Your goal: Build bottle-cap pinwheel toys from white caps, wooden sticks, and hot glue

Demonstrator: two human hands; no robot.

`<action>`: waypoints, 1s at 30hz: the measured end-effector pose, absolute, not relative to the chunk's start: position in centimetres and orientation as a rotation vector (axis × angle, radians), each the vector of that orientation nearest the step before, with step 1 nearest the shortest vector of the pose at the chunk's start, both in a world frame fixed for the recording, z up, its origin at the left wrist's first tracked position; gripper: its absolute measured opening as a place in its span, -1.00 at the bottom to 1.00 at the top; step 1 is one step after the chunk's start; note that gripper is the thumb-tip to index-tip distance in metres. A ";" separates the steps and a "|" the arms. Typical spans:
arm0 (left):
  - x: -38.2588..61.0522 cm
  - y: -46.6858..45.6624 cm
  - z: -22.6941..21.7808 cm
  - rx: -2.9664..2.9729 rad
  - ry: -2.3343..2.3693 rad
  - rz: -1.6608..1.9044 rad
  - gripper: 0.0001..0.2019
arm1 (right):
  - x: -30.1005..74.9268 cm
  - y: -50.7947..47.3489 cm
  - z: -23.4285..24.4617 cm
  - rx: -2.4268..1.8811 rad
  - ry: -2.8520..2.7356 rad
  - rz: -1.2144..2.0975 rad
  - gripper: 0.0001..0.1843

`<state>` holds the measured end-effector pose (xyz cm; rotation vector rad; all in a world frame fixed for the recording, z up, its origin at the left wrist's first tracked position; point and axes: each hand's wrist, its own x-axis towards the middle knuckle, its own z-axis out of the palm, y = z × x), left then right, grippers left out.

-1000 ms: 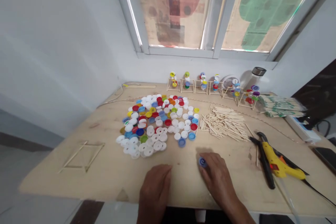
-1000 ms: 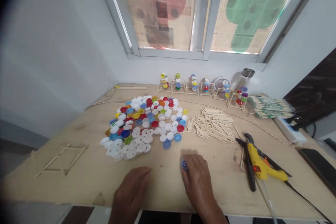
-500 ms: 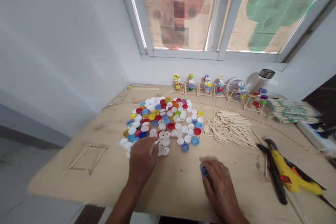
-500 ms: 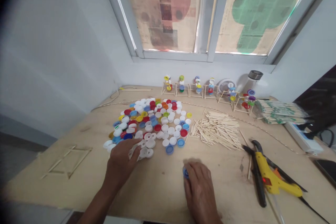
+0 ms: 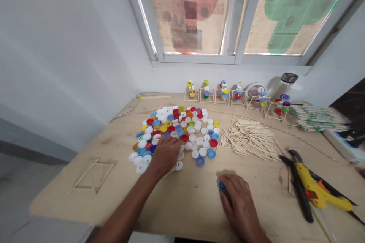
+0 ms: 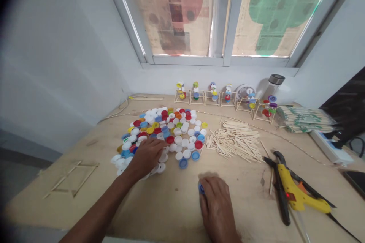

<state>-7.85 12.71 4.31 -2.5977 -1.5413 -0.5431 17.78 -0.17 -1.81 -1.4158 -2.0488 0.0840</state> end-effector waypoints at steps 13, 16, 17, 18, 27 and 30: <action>-7.1 10.8 3.4 -2.631 -1.476 -0.544 -0.76 | 17.9 -0.2 -1.8 -1.417 -2.061 0.099 -0.66; -7.0 10.0 3.0 -2.616 -1.475 -0.568 -0.76 | 17.8 -0.1 -1.7 -1.407 -2.056 0.100 -0.67; -7.0 9.7 2.8 -2.617 -1.470 -0.573 -0.77 | 17.9 -0.1 -1.7 -1.405 -2.057 0.098 -0.67; -7.0 9.5 2.7 -2.620 -1.463 -0.576 -0.78 | 17.9 -0.1 -1.7 -1.403 -2.059 0.097 -0.67; -7.5 8.2 2.2 -2.647 -1.358 -0.521 -0.88 | 18.2 0.0 -2.3 -1.380 -2.094 0.074 -0.66; -8.2 7.8 2.5 -2.648 -1.324 -0.506 -0.87 | 18.2 0.0 -2.4 -1.392 -2.110 0.069 -0.65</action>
